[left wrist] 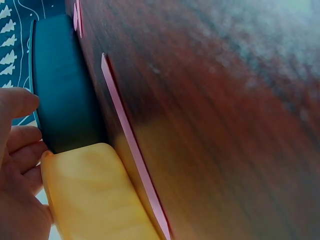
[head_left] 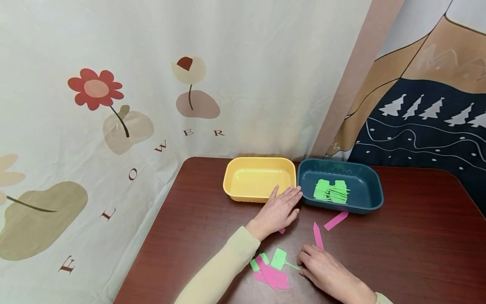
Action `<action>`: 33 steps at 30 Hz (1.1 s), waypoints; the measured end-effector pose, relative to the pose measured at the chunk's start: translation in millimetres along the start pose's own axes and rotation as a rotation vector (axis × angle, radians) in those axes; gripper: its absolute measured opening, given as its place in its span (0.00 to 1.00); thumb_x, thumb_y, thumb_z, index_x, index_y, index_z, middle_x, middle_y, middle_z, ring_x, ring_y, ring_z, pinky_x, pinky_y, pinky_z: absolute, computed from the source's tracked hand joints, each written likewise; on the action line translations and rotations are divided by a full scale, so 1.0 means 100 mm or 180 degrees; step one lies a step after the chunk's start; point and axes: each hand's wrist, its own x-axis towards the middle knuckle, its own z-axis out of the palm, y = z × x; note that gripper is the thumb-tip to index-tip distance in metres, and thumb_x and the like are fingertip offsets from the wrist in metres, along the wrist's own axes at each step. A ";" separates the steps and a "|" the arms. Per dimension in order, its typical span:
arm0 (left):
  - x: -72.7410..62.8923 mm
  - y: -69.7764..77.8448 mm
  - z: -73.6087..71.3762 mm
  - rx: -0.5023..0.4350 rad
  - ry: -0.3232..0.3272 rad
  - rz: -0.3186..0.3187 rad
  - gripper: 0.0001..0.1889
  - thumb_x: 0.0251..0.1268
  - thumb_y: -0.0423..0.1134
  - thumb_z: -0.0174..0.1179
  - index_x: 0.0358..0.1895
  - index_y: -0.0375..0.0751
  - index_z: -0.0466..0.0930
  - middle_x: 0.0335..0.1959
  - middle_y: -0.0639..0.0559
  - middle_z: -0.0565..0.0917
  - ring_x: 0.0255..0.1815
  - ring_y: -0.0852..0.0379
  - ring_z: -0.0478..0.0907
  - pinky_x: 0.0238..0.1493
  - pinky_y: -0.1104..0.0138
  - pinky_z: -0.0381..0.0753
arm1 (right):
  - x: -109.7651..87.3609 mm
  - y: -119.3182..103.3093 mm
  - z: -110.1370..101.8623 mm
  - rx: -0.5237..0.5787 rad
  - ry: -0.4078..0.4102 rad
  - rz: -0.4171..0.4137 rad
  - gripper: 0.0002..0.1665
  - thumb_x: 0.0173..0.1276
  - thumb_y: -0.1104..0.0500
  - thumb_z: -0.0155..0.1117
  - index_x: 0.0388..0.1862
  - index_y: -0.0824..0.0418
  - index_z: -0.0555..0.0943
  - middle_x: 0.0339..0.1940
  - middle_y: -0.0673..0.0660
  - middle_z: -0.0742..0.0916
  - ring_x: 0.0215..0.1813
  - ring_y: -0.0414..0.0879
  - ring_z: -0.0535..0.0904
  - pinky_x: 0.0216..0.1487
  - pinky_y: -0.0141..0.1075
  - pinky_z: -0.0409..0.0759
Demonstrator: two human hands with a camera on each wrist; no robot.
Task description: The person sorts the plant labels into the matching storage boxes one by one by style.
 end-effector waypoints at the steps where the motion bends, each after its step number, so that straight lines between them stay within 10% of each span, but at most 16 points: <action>1: 0.00 0.00 0.00 0.0003 0.0006 0.0003 0.27 0.81 0.52 0.53 0.76 0.46 0.72 0.79 0.53 0.67 0.80 0.57 0.61 0.78 0.45 0.57 | 0.00 0.00 0.00 0.0001 0.0007 -0.0002 0.13 0.60 0.61 0.78 0.34 0.50 0.80 0.34 0.42 0.76 0.36 0.35 0.72 0.37 0.34 0.79; 33: -0.01 0.01 -0.04 -0.0033 0.0012 0.0003 0.27 0.80 0.50 0.55 0.75 0.45 0.73 0.78 0.52 0.68 0.80 0.56 0.62 0.78 0.45 0.58 | 0.07 0.16 -0.09 -0.0352 0.0178 0.0478 0.19 0.57 0.68 0.74 0.19 0.53 0.73 0.18 0.45 0.72 0.21 0.40 0.71 0.23 0.36 0.73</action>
